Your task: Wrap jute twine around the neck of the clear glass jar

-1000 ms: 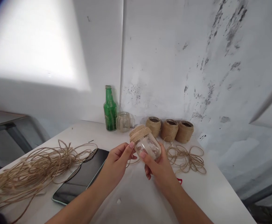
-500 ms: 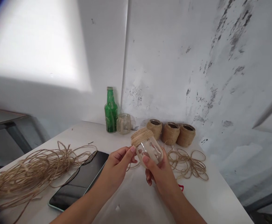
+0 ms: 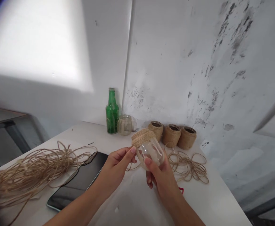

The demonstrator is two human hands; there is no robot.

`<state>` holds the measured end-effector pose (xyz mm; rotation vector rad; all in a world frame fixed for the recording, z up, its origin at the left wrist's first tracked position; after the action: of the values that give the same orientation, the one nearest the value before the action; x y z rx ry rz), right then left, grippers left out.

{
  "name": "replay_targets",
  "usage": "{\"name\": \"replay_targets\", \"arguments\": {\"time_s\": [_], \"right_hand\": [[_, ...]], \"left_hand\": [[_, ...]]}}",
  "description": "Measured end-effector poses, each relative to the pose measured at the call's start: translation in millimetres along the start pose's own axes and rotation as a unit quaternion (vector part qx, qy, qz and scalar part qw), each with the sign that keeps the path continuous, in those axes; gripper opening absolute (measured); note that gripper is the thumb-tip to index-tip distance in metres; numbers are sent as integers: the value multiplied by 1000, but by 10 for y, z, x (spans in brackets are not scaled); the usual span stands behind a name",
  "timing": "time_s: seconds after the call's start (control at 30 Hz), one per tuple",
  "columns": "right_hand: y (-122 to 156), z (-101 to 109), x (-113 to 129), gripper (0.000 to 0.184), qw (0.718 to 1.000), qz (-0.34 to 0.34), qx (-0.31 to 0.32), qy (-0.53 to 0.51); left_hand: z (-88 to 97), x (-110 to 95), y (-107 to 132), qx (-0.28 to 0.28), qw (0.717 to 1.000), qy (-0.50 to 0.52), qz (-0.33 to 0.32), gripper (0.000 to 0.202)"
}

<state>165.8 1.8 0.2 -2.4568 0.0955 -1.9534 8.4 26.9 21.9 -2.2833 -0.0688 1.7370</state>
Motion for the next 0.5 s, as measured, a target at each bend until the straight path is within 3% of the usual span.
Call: {"name": "replay_targets", "arguments": {"time_s": [0.23,0.33,0.5], "right_hand": [[2,-8,-34,52,999,0,39,-4],[-7,-15,-53,56,999,1,46,1],[29,-58,-25,70,999,-2,-7,34]], "left_hand": [[-11,-42,-2,25,999,17,-19,56],[-42,-38,4,33,998,43,-24,55],[-38,-3,3,18,998,53,-16,57]]}}
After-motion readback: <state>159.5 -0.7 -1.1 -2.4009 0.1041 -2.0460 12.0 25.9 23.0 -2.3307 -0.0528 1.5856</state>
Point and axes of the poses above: each hand's wrist, its own y-axis away from the middle knuckle, its own z-axis out of the back of the hand, x = y × z, the point moved 4 cm from there along -y, towards the middle knuckle, and after that the axes turned 2 degrees about -z, right-handed, at the moved point
